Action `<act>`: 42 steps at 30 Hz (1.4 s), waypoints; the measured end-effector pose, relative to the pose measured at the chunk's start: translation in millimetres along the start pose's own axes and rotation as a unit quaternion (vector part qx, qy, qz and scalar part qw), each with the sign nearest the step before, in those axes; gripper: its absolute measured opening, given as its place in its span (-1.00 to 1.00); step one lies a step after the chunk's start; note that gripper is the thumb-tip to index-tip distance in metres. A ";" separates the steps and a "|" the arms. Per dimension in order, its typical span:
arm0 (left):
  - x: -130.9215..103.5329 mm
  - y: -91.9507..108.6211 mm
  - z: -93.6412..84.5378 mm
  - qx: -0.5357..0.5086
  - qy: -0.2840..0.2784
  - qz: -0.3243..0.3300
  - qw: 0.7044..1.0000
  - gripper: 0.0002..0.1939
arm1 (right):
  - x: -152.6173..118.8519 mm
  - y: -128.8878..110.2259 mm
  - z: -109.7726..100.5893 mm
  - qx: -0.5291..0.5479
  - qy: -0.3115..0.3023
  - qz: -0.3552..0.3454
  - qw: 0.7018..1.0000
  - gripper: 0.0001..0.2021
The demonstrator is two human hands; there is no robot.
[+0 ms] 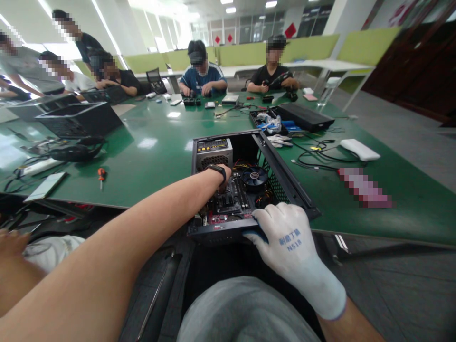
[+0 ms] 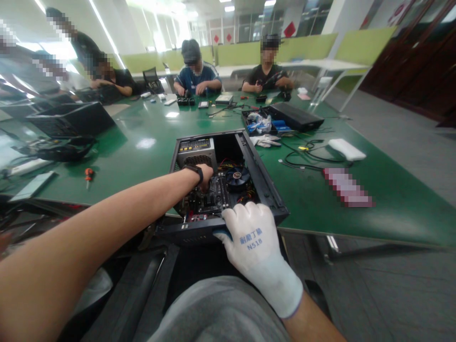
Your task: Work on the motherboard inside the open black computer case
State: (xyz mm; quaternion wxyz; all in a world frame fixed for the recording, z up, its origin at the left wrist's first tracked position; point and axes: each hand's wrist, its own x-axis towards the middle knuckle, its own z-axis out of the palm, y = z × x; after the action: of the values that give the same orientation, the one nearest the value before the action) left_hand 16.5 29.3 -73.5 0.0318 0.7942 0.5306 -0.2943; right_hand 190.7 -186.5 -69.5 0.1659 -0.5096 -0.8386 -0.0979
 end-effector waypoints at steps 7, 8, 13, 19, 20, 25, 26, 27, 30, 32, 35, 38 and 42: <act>1.1 0.0 1.0 0.008 0.001 -0.010 1.000 -0.33 | 0.1 -0.7 -2.0 0.004 0.005 -0.001 1.000 -0.69; 1.9 -0.1 1.5 0.009 0.001 -0.012 1.000 -0.32 | 0.0 -0.6 -2.0 0.004 0.007 -0.003 1.000 -0.69; 4.3 -0.4 3.4 0.012 0.014 -0.009 1.000 -0.31 | -0.7 -0.3 -1.1 0.007 0.008 -0.004 1.000 -0.67; -0.8 1.5 -0.8 0.012 0.004 -0.005 1.000 -0.38 | -1.4 -0.7 -0.1 0.000 0.008 -0.003 1.000 -0.65; -1.4 1.6 -1.4 0.013 0.002 -0.004 1.000 -0.38 | -1.4 -0.6 0.1 -0.001 0.008 -0.003 1.000 -0.64; 0.7 0.6 -1.2 0.016 -0.001 -0.005 1.000 -0.36 | -1.0 -0.1 0.6 -0.001 0.004 -0.002 1.000 -0.65; 1.5 0.4 -0.8 0.014 0.001 -0.006 1.000 -0.35 | -0.7 -0.1 0.7 0.000 0.004 -0.002 1.000 -0.66; 2.1 0.2 -0.5 0.010 0.003 -0.008 1.000 -0.34 | -0.4 -0.2 0.8 0.001 0.004 -0.003 1.000 -0.66; 2.4 0.5 0.1 0.003 0.011 -0.011 1.000 -0.35 | 0.4 -0.4 1.3 0.002 0.004 -0.002 1.000 -0.66; 1.9 0.9 0.2 0.010 0.009 -0.010 1.000 -0.38 | 0.3 -0.6 1.2 0.003 0.004 -0.002 1.000 -0.66; 2.0 0.6 1.1 0.008 0.007 -0.004 1.000 -0.39 | -0.3 -0.7 0.2 0.003 0.003 -0.003 1.000 -0.67; 3.5 -0.3 2.4 -0.001 0.007 -0.001 1.000 -0.37 | -0.6 -1.1 -0.8 0.004 0.005 -0.002 1.000 -0.68; 4.3 -0.6 2.6 0.005 0.009 -0.002 1.000 -0.36 | -0.5 -1.6 -0.8 0.003 0.004 -0.002 1.000 -0.67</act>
State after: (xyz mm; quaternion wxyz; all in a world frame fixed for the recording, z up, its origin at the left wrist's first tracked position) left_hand 16.0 32.2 -77.6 0.0226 0.7961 0.5306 -0.2901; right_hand 189.7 -187.9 -68.9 0.1706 -0.5074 -0.8389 -0.0981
